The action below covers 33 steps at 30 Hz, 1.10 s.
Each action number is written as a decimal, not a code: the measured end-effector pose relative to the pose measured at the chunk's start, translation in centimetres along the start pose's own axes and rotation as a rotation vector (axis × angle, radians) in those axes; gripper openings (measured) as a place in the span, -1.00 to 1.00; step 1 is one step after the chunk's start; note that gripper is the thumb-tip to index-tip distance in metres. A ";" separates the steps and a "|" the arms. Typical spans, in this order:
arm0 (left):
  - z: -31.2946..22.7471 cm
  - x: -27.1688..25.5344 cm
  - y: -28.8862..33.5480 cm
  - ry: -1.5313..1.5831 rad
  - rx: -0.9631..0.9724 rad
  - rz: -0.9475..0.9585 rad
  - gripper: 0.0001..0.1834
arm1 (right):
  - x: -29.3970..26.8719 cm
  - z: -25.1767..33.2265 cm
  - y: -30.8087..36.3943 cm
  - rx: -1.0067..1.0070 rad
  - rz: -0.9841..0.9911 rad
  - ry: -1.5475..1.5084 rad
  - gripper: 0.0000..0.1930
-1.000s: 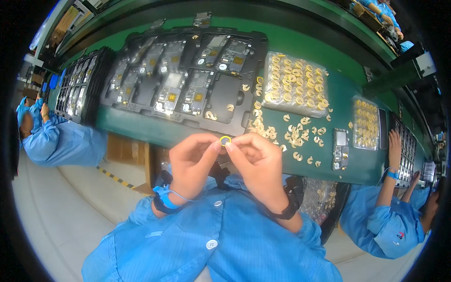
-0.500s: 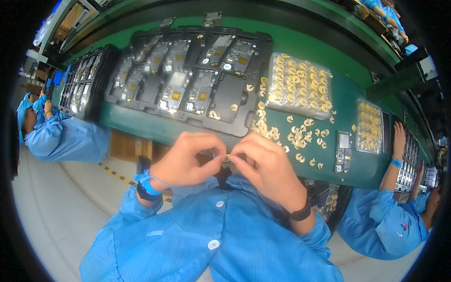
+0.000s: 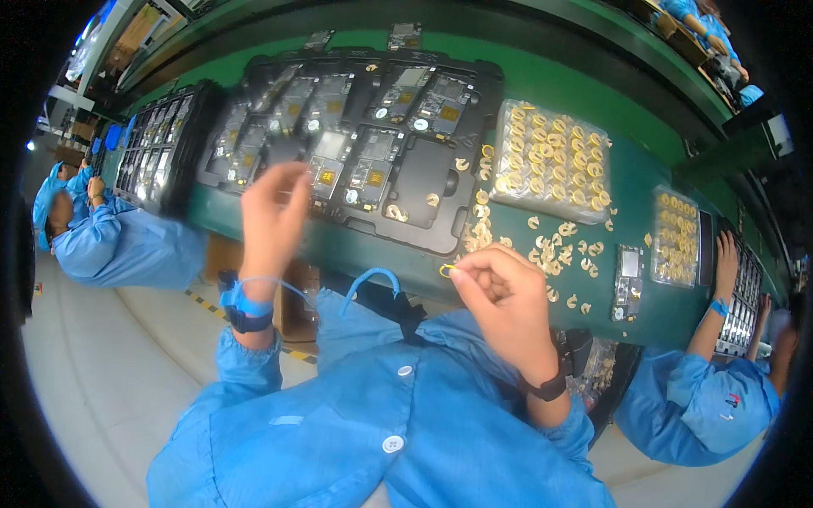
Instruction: Assembling electronic circuit boards by manually applying small components and yellow tape.
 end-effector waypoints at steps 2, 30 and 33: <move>2.6 -0.5 -0.9 -0.228 -0.009 -0.103 -0.66 | -0.1 -0.9 0.2 0.064 -0.025 -0.059 -0.97; -6.2 6.2 10.5 1.539 -0.457 0.323 -0.55 | 6.4 4.9 -0.5 0.008 -0.140 -0.498 -0.93; -6.6 6.5 11.4 1.431 -0.437 0.392 -0.47 | 6.1 4.1 0.1 0.064 -0.187 -0.429 -0.93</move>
Point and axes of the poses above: each hand's wrist, its own y-axis away from the middle knuckle, its own x-axis out of the palm, z = x × y, the point moved 5 cm from there along -y, towards the middle knuckle, and after that the axes turned 4 degrees about -x, right-handed, at the moved point
